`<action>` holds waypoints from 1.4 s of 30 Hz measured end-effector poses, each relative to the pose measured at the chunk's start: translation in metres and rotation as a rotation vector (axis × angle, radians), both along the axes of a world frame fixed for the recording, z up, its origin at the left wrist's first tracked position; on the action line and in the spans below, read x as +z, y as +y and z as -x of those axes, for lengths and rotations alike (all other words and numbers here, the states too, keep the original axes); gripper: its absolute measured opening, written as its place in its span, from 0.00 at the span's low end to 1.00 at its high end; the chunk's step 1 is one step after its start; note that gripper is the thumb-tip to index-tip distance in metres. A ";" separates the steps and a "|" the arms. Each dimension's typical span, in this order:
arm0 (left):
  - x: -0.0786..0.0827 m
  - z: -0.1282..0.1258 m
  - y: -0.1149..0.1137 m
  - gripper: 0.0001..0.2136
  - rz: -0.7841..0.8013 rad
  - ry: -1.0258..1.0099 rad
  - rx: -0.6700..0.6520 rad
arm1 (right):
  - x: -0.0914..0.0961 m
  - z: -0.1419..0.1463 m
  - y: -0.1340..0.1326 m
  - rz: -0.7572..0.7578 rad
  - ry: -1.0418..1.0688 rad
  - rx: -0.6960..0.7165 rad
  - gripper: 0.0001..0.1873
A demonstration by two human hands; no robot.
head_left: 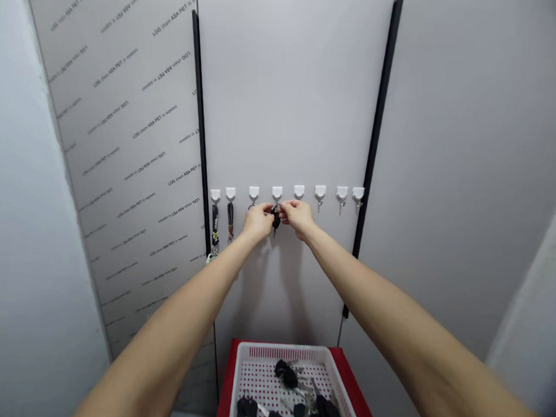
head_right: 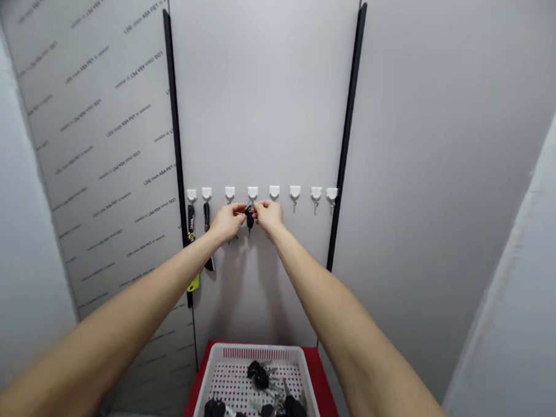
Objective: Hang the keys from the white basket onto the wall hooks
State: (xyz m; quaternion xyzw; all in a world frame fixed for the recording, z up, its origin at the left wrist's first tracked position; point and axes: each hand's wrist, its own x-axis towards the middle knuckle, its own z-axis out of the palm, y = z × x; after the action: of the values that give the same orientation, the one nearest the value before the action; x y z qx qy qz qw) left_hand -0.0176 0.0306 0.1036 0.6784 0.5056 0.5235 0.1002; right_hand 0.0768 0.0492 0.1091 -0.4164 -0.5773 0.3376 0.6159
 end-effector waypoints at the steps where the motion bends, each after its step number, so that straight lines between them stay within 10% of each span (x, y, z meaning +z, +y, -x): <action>1: 0.001 -0.001 0.000 0.14 0.003 0.019 0.003 | 0.001 0.000 0.003 0.005 -0.013 -0.023 0.04; 13: -0.052 0.012 -0.014 0.14 0.139 0.089 -0.055 | -0.031 -0.013 0.011 -0.080 -0.212 -0.134 0.11; 22: -0.199 0.024 -0.063 0.12 0.502 0.482 -0.272 | -0.194 -0.039 -0.068 0.185 -0.813 0.321 0.09; 26: -0.236 0.027 -0.082 0.13 0.623 0.718 -0.358 | -0.249 -0.041 -0.094 0.264 -1.001 0.444 0.11; 34: -0.254 0.017 -0.100 0.13 0.501 0.929 -0.421 | -0.267 -0.048 -0.098 0.139 -1.396 0.386 0.13; 42: -0.254 0.012 -0.094 0.07 0.684 0.751 -0.370 | -0.259 -0.058 -0.101 0.169 -1.322 0.414 0.15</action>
State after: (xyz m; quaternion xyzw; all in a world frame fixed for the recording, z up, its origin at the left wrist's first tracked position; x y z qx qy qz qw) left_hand -0.0298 -0.0634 -0.1509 0.8252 0.5204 0.0242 0.2182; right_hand 0.1348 -0.0515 -0.1496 -0.4627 -0.8703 0.1675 0.0237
